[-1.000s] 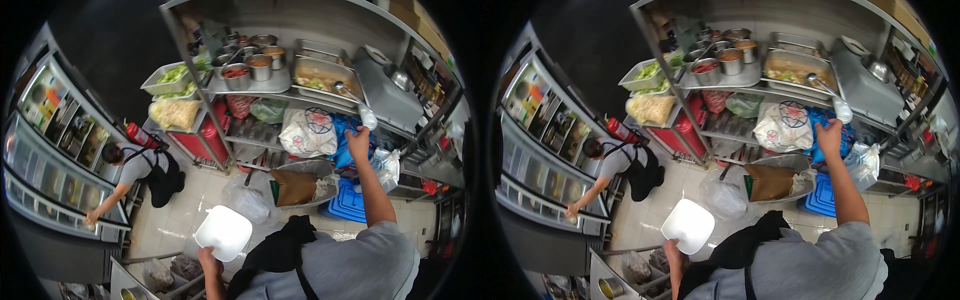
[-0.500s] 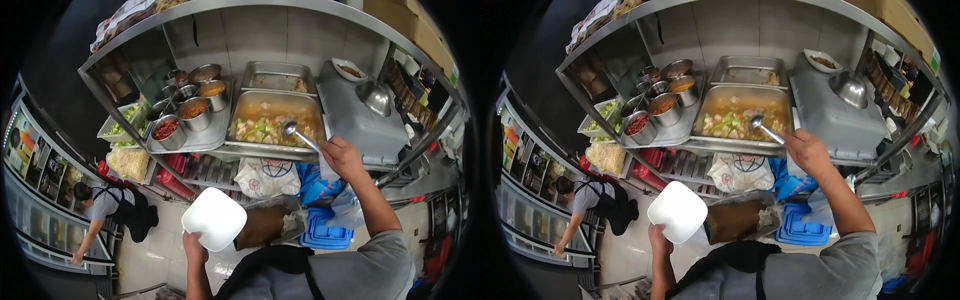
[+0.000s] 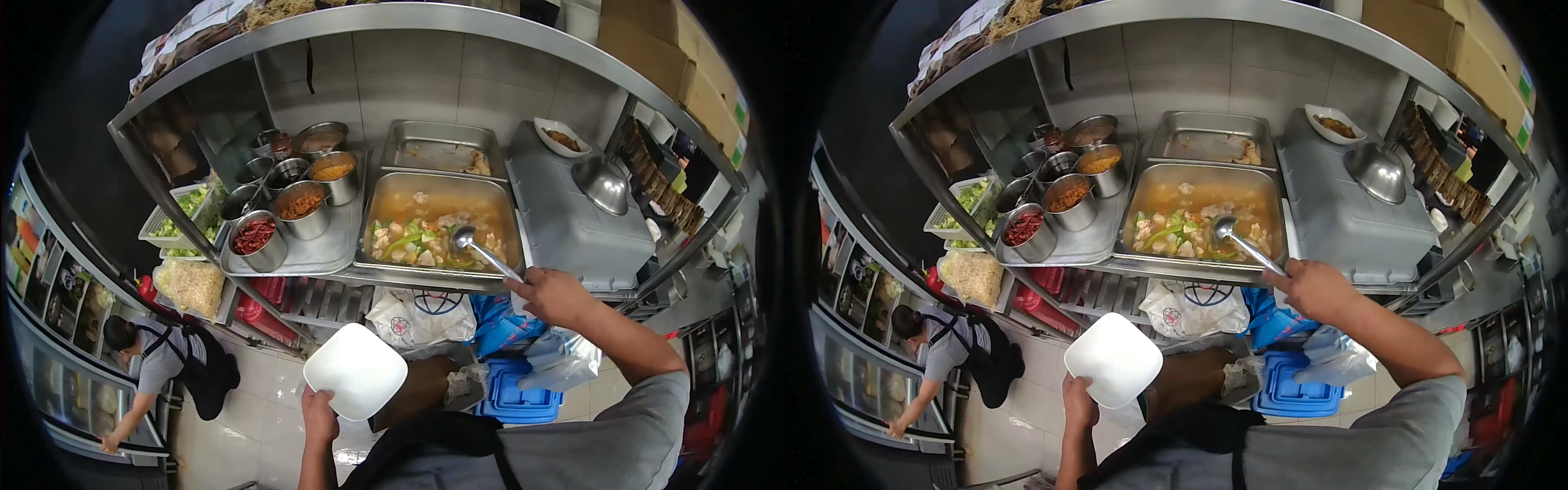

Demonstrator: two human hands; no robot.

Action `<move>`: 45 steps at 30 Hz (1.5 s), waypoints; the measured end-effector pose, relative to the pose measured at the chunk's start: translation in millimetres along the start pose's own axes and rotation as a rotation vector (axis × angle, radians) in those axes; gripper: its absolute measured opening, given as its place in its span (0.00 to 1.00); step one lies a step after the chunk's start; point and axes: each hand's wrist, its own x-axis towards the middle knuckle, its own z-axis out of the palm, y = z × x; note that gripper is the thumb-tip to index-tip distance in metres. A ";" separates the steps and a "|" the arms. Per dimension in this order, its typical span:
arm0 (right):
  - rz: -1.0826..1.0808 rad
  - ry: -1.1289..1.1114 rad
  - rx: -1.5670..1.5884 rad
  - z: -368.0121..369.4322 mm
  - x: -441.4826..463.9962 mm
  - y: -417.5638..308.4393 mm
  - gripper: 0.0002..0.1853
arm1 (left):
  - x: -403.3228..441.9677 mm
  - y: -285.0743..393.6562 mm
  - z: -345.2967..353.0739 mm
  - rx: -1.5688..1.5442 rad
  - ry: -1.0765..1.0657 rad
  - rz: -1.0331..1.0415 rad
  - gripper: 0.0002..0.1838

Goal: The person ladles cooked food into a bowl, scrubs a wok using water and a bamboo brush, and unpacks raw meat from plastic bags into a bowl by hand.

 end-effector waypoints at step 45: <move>0.187 0.633 0.517 -10.0 218.3 46.5 0.20 | 21.0 29.6 101.6 0.057 -0.091 -0.063 0.28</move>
